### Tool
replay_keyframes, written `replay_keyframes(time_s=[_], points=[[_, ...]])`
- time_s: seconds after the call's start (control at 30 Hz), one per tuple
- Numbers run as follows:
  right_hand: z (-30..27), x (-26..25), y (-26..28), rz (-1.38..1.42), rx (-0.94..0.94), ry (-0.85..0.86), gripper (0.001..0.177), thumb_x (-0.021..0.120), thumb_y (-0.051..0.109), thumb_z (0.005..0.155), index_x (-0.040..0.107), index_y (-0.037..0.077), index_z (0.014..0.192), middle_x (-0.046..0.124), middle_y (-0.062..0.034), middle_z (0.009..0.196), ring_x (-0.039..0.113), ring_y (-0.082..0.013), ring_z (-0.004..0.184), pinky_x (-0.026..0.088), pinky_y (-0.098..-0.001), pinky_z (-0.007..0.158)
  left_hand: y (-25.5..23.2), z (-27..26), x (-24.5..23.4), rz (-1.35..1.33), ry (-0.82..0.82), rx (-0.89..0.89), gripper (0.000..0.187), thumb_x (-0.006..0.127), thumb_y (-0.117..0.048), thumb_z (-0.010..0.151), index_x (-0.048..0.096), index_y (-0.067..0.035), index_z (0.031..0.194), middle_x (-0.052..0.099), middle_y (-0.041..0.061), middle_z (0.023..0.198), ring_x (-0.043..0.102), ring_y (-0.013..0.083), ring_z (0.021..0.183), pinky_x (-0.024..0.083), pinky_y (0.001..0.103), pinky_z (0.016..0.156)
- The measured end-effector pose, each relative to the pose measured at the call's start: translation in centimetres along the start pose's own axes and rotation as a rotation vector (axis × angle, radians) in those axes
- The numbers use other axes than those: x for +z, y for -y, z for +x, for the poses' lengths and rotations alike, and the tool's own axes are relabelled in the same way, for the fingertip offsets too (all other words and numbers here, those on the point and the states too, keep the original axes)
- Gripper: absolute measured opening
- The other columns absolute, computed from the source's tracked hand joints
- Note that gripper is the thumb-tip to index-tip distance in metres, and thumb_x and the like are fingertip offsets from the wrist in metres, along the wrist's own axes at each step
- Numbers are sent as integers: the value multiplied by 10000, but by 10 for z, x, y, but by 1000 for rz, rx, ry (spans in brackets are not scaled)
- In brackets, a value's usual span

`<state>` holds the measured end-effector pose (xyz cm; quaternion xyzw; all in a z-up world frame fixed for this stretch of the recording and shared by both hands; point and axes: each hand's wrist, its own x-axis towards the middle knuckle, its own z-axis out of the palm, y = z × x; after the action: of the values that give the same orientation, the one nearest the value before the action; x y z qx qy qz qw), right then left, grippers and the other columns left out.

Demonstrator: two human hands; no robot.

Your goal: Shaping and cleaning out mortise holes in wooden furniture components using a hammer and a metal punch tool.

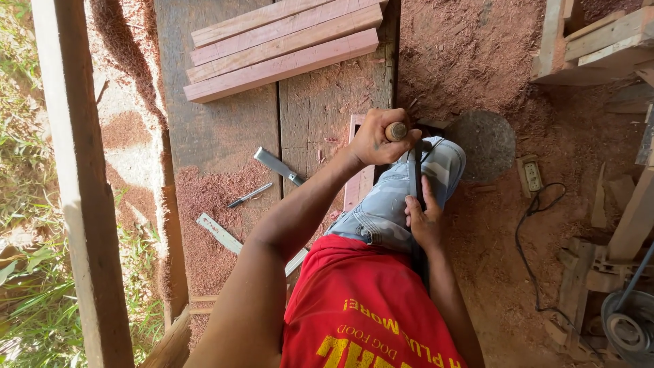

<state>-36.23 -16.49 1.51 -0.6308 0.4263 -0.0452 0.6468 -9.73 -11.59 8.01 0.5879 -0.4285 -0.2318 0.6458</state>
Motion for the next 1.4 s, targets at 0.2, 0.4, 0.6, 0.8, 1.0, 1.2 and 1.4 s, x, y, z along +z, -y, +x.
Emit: replay_keyframes(time_s=[0.2, 0.4, 0.6, 0.8, 1.0, 1.2, 1.4], points=[[-2, 0, 5, -50, 11, 0, 681, 601, 269, 1015, 344, 102, 1623, 574, 11, 743, 502, -66, 583, 465, -227, 543, 6, -2, -4, -21, -22, 38, 291, 789, -137, 859, 535, -61, 739, 569, 63, 628, 549, 123, 563, 446, 334, 525], [-2, -1, 0, -37, 2, 6, 673, 599, 257, 1024, 339, 112, 1627, 568, 11, 757, 498, -65, 589, 463, -228, 543, 15, -11, -18, -6, -105, -31, 288, 786, -164, 878, 556, -60, 740, 538, 47, 599, 538, 134, 571, 440, 325, 525], [-4, 0, 6, -56, -25, 6, 665, 600, 250, 1027, 349, 107, 1625, 571, 14, 770, 496, -64, 593, 462, -229, 543, 9, -15, -16, -6, -73, 21, 285, 789, -171, 870, 561, -73, 729, 553, 46, 601, 556, 147, 551, 427, 328, 509], [-5, 0, 7, -75, -40, -2, 659, 590, 231, 1029, 347, 81, 1624, 578, 6, 749, 501, -71, 585, 460, -233, 547, 1, -7, 4, 55, -24, 65, 343, 806, -172, 871, 512, -68, 727, 540, 85, 616, 534, 204, 529, 423, 355, 501], [-5, -2, 7, -74, -29, -9, 657, 592, 229, 1029, 355, 82, 1624, 576, 7, 742, 502, -71, 582, 462, -237, 547, -7, -2, 5, 96, -23, 67, 330, 809, -176, 861, 522, -79, 729, 558, 81, 610, 570, 200, 523, 435, 358, 490], [-5, -2, 10, -80, -2, -2, 663, 590, 243, 1028, 345, 100, 1627, 574, 11, 743, 505, -73, 582, 469, -243, 546, -5, -4, 0, 44, -21, 71, 313, 804, -152, 860, 524, -68, 745, 566, 89, 626, 569, 198, 543, 446, 349, 516], [-7, -1, 12, -116, -32, 0, 652, 595, 259, 1039, 357, 98, 1624, 584, 15, 753, 519, -70, 585, 475, -235, 549, 11, -10, -9, -40, -70, 37, 296, 793, -132, 870, 538, -60, 740, 560, 58, 615, 560, 160, 571, 445, 329, 528]])
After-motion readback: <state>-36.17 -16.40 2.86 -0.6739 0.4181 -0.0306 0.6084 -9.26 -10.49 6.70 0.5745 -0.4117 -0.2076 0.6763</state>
